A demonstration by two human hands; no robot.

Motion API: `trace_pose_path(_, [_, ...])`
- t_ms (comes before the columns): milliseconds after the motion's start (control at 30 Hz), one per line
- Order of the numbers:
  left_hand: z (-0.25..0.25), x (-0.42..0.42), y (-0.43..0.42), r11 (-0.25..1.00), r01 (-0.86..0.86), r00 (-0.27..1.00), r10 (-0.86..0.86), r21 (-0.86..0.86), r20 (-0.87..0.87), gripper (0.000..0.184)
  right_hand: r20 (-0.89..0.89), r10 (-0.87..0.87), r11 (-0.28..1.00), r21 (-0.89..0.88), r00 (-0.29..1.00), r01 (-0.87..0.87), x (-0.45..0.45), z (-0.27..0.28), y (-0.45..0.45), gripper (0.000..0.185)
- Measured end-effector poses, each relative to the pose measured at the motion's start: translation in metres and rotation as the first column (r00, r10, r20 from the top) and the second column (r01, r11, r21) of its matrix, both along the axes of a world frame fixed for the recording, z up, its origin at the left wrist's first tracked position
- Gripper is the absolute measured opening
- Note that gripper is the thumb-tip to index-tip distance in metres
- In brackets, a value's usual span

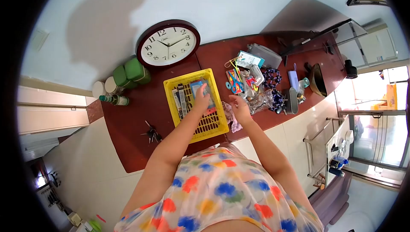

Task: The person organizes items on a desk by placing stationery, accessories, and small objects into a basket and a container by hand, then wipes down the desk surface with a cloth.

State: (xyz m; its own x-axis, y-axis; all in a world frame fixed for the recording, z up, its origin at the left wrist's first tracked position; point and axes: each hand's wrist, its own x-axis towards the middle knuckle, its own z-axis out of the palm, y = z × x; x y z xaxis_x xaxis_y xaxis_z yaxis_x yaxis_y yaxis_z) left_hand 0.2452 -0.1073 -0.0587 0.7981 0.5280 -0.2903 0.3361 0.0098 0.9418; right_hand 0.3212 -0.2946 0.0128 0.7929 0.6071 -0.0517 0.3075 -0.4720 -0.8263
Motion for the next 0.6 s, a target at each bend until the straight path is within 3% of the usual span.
trace_pose_path(33, [-0.003, -0.002, 0.001, 1.000, -0.014, 1.000, 0.014, -0.013, -0.004, 0.054, -0.050, -0.024, 0.999, -0.025, 0.998, 0.023, 0.007, 0.004, -0.013, 0.033])
trace_pose_path(133, [0.002, -0.013, 0.002, 0.999, -0.048, 0.993, 0.047, -0.013, -0.108, 0.050, 0.089, -0.107, 0.989, -0.089, 0.990, 0.115, 0.032, 0.010, -0.058, 0.030])
trace_pose_path(167, [0.009, -0.016, 0.001, 0.998, -0.068, 0.988, 0.066, -0.009, -0.141, 0.048, 0.058, -0.179, 0.984, 0.000, 0.982, 0.179, 0.038, 0.020, -0.069, 0.027])
trace_pose_path(267, [0.055, -0.025, -0.010, 0.979, -0.199, 0.963, 0.205, 0.053, -0.174, 0.040, 0.198, -0.203, 0.975, -0.048, 0.959, 0.216, 0.070, 0.021, -0.105, 0.021])
trace_pose_path(333, [0.063, -0.022, -0.021, 0.965, -0.233, 0.967, 0.243, 0.121, -0.076, 0.036, 0.216, -0.143, 0.974, -0.144, 0.966, 0.176, 0.085, 0.033, -0.113, 0.021])
trace_pose_path(433, [0.074, -0.006, -0.045, 0.934, -0.280, 0.960, 0.271, 0.222, 0.071, 0.033, 0.568, 0.161, 0.985, -0.146, 0.807, -0.093, 0.103, 0.019, -0.096, 0.024])
trace_pose_path(500, [0.082, 0.008, -0.062, 0.910, -0.251, 0.968, 0.233, 0.329, 0.095, 0.033, 0.550, 0.313, 0.929, -0.345, 0.774, -0.131, 0.104, 0.007, -0.077, 0.023])
trace_pose_path(600, [0.090, 0.022, -0.086, 0.949, -0.242, 0.969, 0.226, 0.203, 0.100, 0.034, 0.654, 0.466, 0.872, -0.455, 0.596, -0.182, 0.109, -0.013, -0.056, 0.018])
